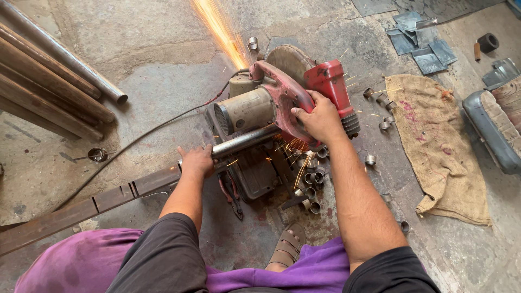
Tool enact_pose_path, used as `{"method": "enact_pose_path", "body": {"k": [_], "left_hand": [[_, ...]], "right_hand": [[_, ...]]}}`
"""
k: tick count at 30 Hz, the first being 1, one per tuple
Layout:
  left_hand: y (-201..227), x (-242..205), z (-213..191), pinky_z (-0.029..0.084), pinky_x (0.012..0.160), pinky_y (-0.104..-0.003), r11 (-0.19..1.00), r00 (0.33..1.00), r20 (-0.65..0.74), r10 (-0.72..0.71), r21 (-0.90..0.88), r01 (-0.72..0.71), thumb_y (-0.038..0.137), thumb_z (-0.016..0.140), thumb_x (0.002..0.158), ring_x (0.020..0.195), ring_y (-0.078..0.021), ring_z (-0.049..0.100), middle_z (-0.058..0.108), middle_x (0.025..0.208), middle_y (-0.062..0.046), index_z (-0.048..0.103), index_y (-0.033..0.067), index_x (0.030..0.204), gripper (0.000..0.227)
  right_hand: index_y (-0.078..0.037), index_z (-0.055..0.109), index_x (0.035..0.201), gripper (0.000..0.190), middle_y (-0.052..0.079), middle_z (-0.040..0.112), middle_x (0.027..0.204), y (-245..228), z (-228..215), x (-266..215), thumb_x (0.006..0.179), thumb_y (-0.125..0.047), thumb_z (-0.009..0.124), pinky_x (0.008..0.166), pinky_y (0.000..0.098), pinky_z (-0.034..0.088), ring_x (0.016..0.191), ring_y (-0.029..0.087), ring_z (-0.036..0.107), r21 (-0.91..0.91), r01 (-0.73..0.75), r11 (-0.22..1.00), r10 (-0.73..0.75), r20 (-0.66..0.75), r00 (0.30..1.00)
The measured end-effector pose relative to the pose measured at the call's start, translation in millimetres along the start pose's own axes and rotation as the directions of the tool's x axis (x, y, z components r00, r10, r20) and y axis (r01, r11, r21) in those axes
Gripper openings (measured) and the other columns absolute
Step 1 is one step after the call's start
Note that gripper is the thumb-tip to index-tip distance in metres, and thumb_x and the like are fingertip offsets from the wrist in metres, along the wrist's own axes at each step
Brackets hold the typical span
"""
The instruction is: The person uses a red chop saw to cut a long metal pipe into short segments. They repeatedly position the pipe, lower the saw blade to cut, and lift the blade to reposition the pipe, producing a growing pile of cut pieces on the floor.
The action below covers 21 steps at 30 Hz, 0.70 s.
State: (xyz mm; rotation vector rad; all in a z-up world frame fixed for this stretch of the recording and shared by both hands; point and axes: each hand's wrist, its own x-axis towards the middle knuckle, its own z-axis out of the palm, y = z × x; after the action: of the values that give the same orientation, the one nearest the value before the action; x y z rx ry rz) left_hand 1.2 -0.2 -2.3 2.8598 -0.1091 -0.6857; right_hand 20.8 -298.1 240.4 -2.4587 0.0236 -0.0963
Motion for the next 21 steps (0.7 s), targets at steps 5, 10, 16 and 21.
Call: {"method": "enact_pose_path", "body": {"k": [5, 10, 16, 21], "left_hand": [[0.9, -1.4, -4.2, 0.011, 0.121, -0.073, 1.000, 0.999, 0.035, -0.016, 0.001, 0.016, 0.047, 0.062, 0.098, 0.139, -0.0310, 0.051, 0.058, 0.145, -0.009, 0.045, 0.0207, 0.151, 0.062], [4.2, -3.3, -8.0, 0.008, 0.122, -0.071, 0.999, 0.998, 0.052, -0.033, 0.005, 0.033, 0.046, 0.061, 0.099, 0.139, -0.0310, 0.051, 0.057, 0.146, -0.009, 0.040, 0.0216, 0.155, 0.064], [3.6, -5.4, -10.1, 0.010, 0.122, -0.072, 1.000, 0.999, 0.036, -0.023, 0.008, 0.022, 0.047, 0.062, 0.098, 0.138, -0.0308, 0.052, 0.057, 0.145, -0.008, 0.041, 0.0210, 0.154, 0.065], [4.1, -6.0, -9.6, 0.012, 0.121, -0.072, 1.000, 0.999, 0.029, -0.018, 0.018, 0.018, 0.049, 0.061, 0.098, 0.137, -0.0303, 0.053, 0.059, 0.143, -0.009, 0.041, 0.0212, 0.154, 0.066]], "right_hand": [[-0.005, 0.066, 0.129, 0.054, 0.013, 0.077, 0.103, 4.4, 1.9, 0.5, 0.082, -0.027, 0.082, 0.083, 0.0370, 0.057, 0.090, 0.023, 0.074, -0.005, 0.039, 0.999, -0.039, -0.012, 0.999], [-0.005, 0.065, 0.130, 0.056, 0.014, 0.076, 0.105, 4.1, 2.0, -1.5, 0.082, -0.027, 0.082, 0.086, 0.0374, 0.056, 0.094, 0.024, 0.074, 0.005, 0.009, 1.000, -0.009, -0.005, 1.000], [-0.005, 0.065, 0.130, 0.056, 0.014, 0.076, 0.106, 2.8, 2.3, -3.2, 0.082, -0.027, 0.082, 0.086, 0.0375, 0.056, 0.094, 0.025, 0.074, 0.001, -0.009, 1.000, 0.009, -0.004, 1.000], [-0.004, 0.065, 0.130, 0.056, 0.014, 0.076, 0.107, 4.2, 2.5, -3.6, 0.081, -0.027, 0.082, 0.087, 0.0379, 0.056, 0.095, 0.025, 0.073, -0.007, 0.009, 1.000, -0.009, -0.015, 1.000]]}}
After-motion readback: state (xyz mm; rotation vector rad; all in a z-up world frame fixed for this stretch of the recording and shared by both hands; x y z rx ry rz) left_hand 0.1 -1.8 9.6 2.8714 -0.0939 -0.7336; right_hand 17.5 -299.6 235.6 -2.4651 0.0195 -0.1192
